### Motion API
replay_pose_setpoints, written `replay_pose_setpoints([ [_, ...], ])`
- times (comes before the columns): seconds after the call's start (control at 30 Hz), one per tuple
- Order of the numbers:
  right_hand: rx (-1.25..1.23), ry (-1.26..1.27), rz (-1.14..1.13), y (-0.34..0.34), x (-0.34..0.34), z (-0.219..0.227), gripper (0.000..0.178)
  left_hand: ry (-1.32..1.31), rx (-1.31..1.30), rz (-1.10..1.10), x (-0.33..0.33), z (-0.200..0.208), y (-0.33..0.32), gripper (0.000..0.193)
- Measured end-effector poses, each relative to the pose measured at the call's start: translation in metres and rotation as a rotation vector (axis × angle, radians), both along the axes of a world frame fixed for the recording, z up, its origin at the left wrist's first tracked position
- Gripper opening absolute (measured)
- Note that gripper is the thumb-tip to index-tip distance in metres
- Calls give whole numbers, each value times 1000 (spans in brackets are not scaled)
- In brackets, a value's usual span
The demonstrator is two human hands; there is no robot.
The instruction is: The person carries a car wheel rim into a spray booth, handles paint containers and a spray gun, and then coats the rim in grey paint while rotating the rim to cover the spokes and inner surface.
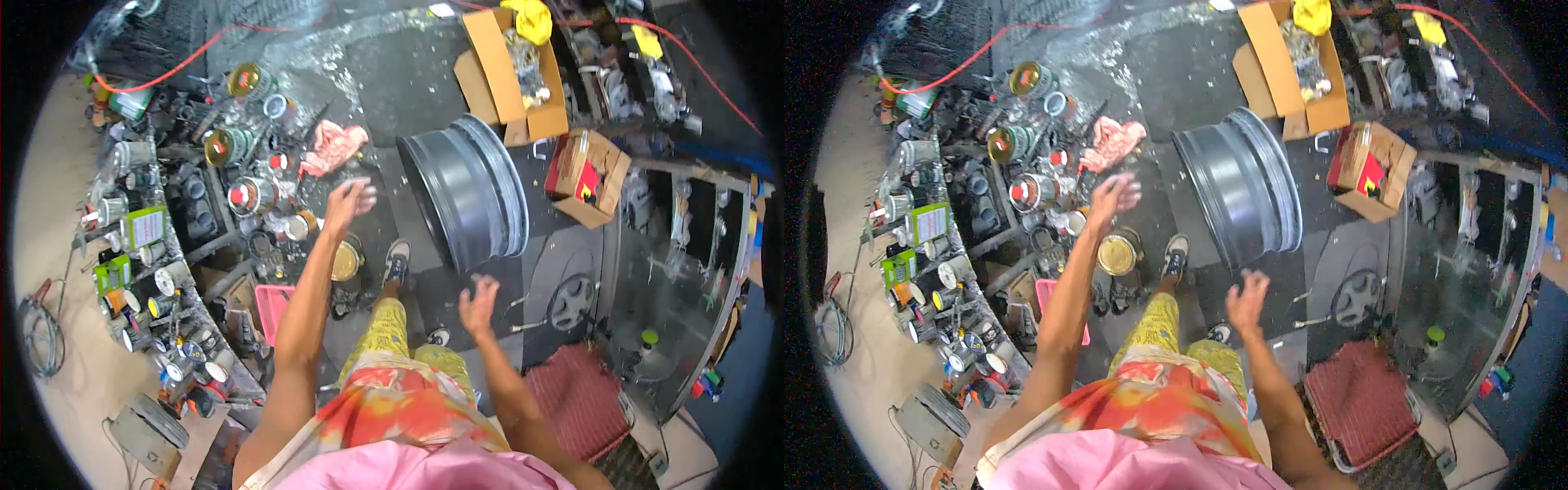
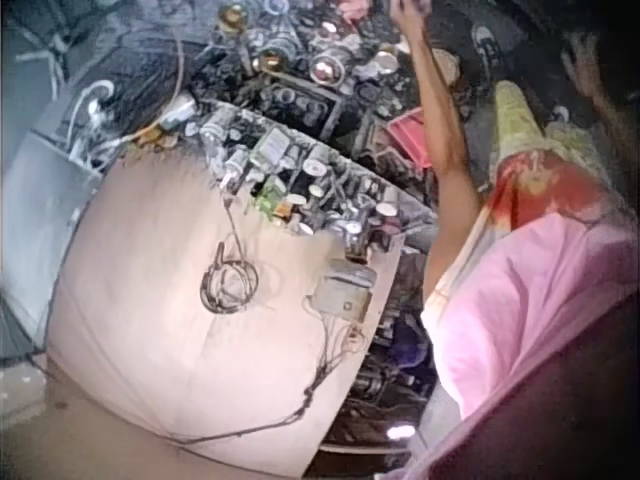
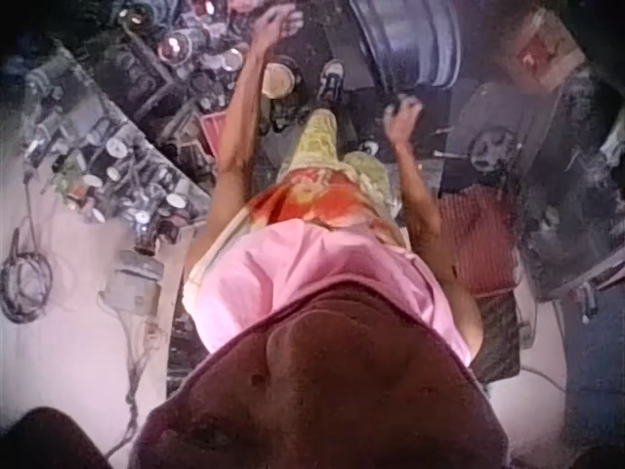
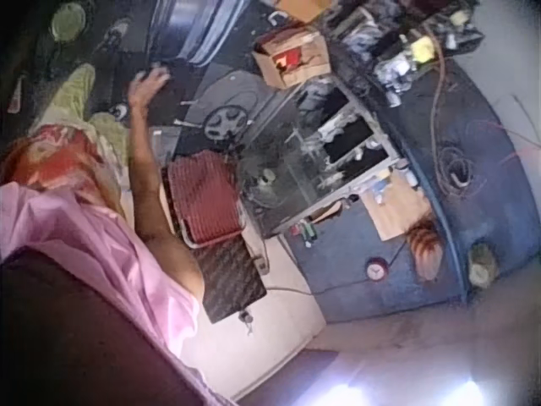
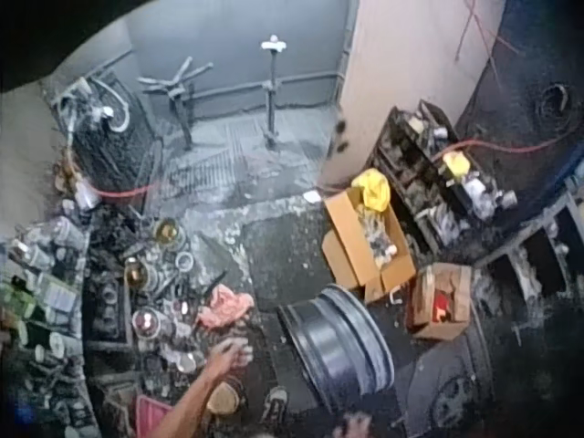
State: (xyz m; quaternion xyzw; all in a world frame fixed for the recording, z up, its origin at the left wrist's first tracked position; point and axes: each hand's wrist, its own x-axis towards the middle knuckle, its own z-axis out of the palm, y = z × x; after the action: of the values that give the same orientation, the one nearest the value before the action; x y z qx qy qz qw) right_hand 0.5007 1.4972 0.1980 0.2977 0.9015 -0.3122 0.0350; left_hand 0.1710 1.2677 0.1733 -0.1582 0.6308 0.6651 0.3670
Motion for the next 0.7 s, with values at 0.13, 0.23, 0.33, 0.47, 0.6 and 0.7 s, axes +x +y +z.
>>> replay_pose_setpoints([
  [0.13,-250,-123,75,-48,-25,10,46,200,19,-79,2,132,-11,37],
  [0.23,-283,-142,137,-43,-62,6,45,497,84,-101,-2,263,2,35],
  [0.33,-211,-45,291,-2,-103,-28,44,1089,147,-255,-19,374,17,20],
  [0.47,-116,-42,398,31,-197,-54,45,1563,211,-191,1,463,44,25],
  [0.6,20,-159,438,32,-320,-60,62,1685,-95,153,21,470,69,16],
  [0.7,60,-208,542,64,-405,-86,65,1718,-218,475,24,452,64,19],
])
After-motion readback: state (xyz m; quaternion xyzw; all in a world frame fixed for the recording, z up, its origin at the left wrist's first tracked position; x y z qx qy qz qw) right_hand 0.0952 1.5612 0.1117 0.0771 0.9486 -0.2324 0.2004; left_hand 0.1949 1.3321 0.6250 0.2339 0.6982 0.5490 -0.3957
